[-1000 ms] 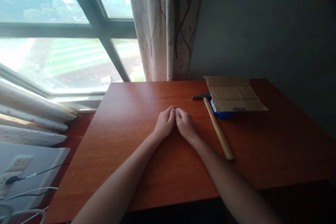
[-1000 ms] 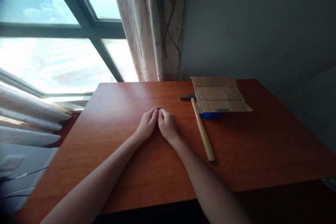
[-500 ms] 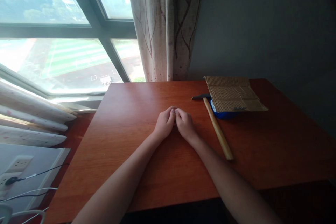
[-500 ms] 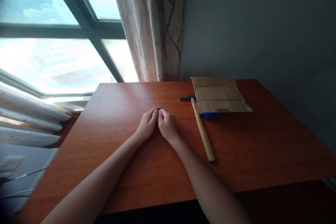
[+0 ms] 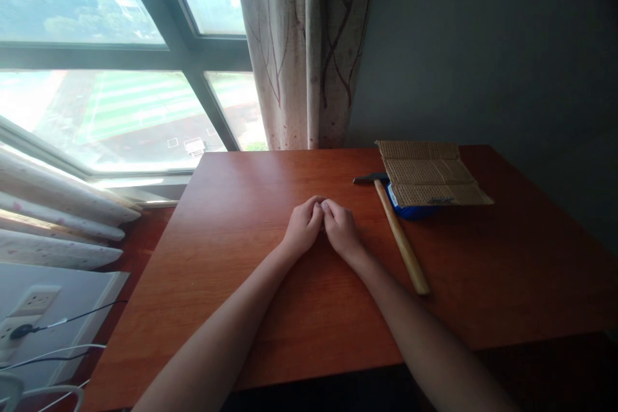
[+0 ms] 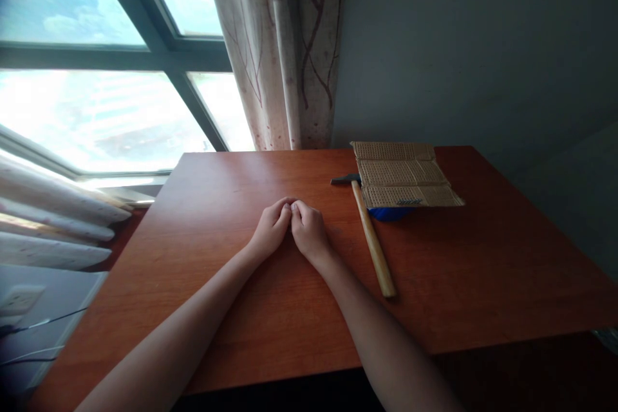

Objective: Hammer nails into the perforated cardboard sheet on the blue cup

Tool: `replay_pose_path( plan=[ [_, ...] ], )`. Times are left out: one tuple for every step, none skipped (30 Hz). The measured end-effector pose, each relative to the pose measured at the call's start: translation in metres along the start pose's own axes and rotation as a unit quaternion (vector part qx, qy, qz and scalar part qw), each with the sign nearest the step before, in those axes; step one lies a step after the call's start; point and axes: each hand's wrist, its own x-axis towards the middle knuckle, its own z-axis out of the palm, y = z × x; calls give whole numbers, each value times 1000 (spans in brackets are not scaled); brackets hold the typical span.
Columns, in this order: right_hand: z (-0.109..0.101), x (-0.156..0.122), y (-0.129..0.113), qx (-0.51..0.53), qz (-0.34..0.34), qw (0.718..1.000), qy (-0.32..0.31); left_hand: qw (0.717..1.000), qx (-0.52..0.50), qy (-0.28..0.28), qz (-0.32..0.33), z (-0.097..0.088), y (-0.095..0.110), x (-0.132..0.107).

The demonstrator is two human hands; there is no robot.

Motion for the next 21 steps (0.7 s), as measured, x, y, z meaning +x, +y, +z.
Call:
replay_pose_path(
  plan=[
    [0, 0, 0, 1, 0, 1000, 0, 1000, 0, 0, 0, 0, 0, 0],
    [0, 0, 0, 1, 1, 1000, -1, 1000, 0, -1, 0, 0, 0, 0],
    [0, 0, 0, 1, 2, 1000, -1, 1000, 0, -1, 0, 0, 1, 0],
    [0, 0, 0, 1, 2, 1000, 0, 1000, 0, -2, 0, -1, 1, 0],
    [0, 0, 0, 0, 2, 1000, 0, 1000, -1, -2, 1, -1, 2, 0],
    [0, 0, 0, 0, 2, 1000, 0, 1000, -2, -3, 1, -1, 2, 0],
    [0, 0, 0, 0, 2, 1000, 0, 1000, -3, -3, 2, -1, 2, 0],
    [0, 0, 0, -1, 2, 1000, 0, 1000, -4, -4, 2, -1, 3, 0],
    [-1, 0, 0, -2, 2, 1000, 1, 1000, -5, -4, 1, -1, 3, -1],
    [-1, 0, -1, -2, 2, 1000, 1, 1000, -6, -4, 1, -1, 3, -1],
    [-1, 0, -1, -3, 2, 1000, 2, 1000, -7, -4, 0, -1, 3, -1],
    [-1, 0, -1, -4, 1, 1000, 2, 1000, -8, -4, -1, -1, 4, -1],
    [-1, 0, -1, -4, 1, 1000, 3, 1000, -8, -4, -1, -1, 4, -1],
    [-1, 0, -1, -5, 1, 1000, 3, 1000, -8, -4, -1, -1, 4, -1],
    [-1, 0, -1, -5, 0, 1000, 3, 1000, -8, -4, 0, -1, 4, -1],
    [-1, 0, -2, -5, 0, 1000, 2, 1000, -8, -4, 0, -1, 3, -1],
    [-1, 0, -2, -5, 0, 1000, 2, 1000, -8, -4, 0, -1, 3, -1],
    [-1, 0, -2, -5, 0, 1000, 1, 1000, -7, -4, 1, -1, 3, -1],
    [-1, 0, -2, -5, -1, 1000, 1, 1000, -5, -4, 1, -1, 3, -1],
    [-1, 0, -2, -6, -1, 1000, 1, 1000, -3, -3, 1, -1, 3, 0],
    [-1, 0, -2, -6, -1, 1000, 2, 1000, -1, -3, 1, -1, 2, 0]
  ],
)
